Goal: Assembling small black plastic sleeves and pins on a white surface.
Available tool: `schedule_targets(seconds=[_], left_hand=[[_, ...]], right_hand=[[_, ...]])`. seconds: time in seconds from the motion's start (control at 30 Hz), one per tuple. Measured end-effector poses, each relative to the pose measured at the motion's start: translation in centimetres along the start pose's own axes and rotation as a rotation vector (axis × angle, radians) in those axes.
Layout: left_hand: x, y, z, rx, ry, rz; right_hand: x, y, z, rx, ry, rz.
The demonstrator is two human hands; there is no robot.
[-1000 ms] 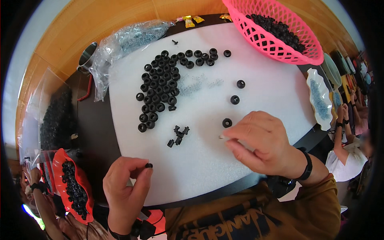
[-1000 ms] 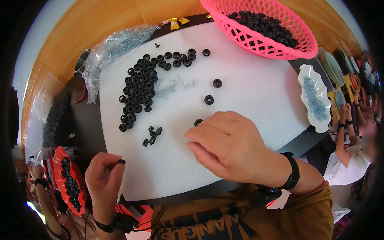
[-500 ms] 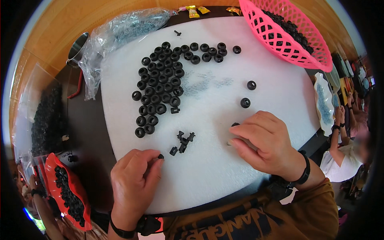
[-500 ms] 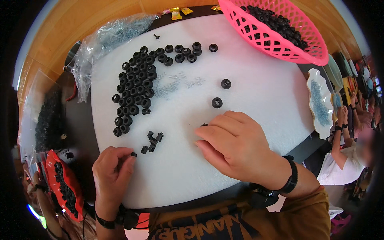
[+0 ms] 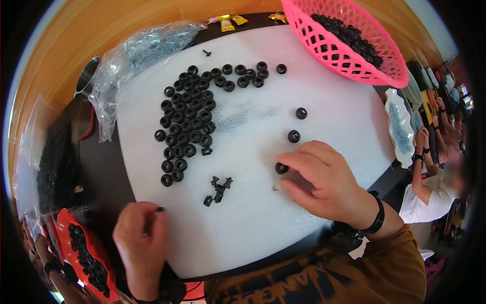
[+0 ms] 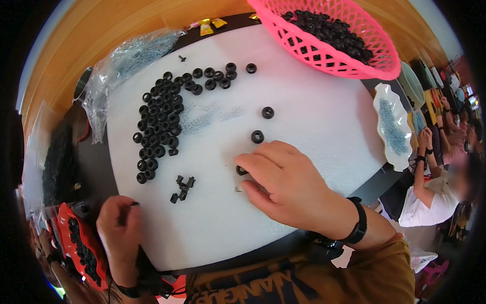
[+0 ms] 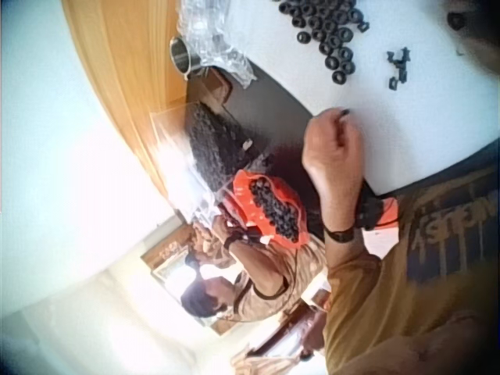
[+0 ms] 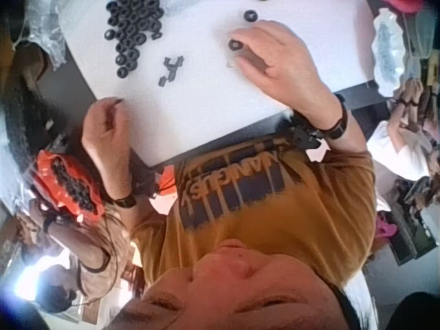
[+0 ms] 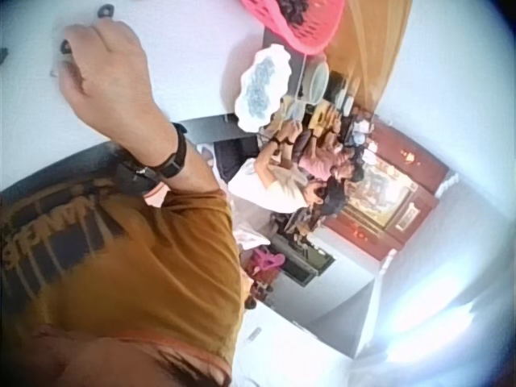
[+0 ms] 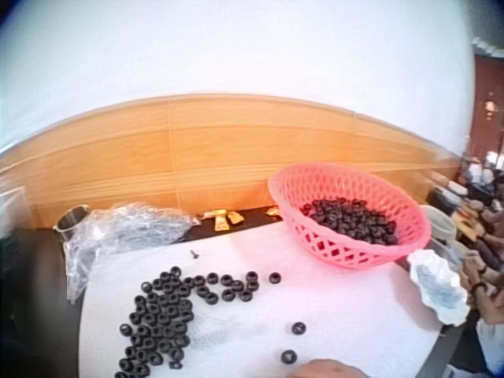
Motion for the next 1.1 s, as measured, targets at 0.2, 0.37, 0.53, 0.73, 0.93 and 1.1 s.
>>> schedule_targets(seconds=[0.2,0.37,0.53,0.73,0.93,1.1], left_hand=[[-4.1,0.5,-1.9,0.100,-0.189,-0.206],[-4.3,0.4,-1.8,0.083,-0.231,-0.221],[-2.8,0.5,-2.3,0.040,-0.319,-0.286],[-2.9,2.1,-3.7,0.168,-0.303,-0.185],[-5.9,5.9,-3.0,0.177,0.025,-0.500],[-5.9,6.5,-3.1,0.151,-0.108,-0.381]], right_hand=[[0.3,0.2,0.1,-0.023,-0.015,-0.011],[0.3,0.3,0.1,-0.045,0.000,-0.014],[0.5,0.3,-0.2,-0.034,-0.097,-0.050],[0.3,0.4,-0.9,-0.021,-0.252,-0.023],[0.8,0.2,-0.4,-0.023,-0.300,0.027],[0.9,-0.1,0.0,-0.027,-0.307,0.075]])
Point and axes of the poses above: each hand's wrist, its own y-axis away from the middle knuckle, its own z-axis out of the palm, x = y × z, the point moved 7 cm from there along -y, towards the middle knuckle, and after that the axes turned 15 degrees about -x, right-handed, at the moved point
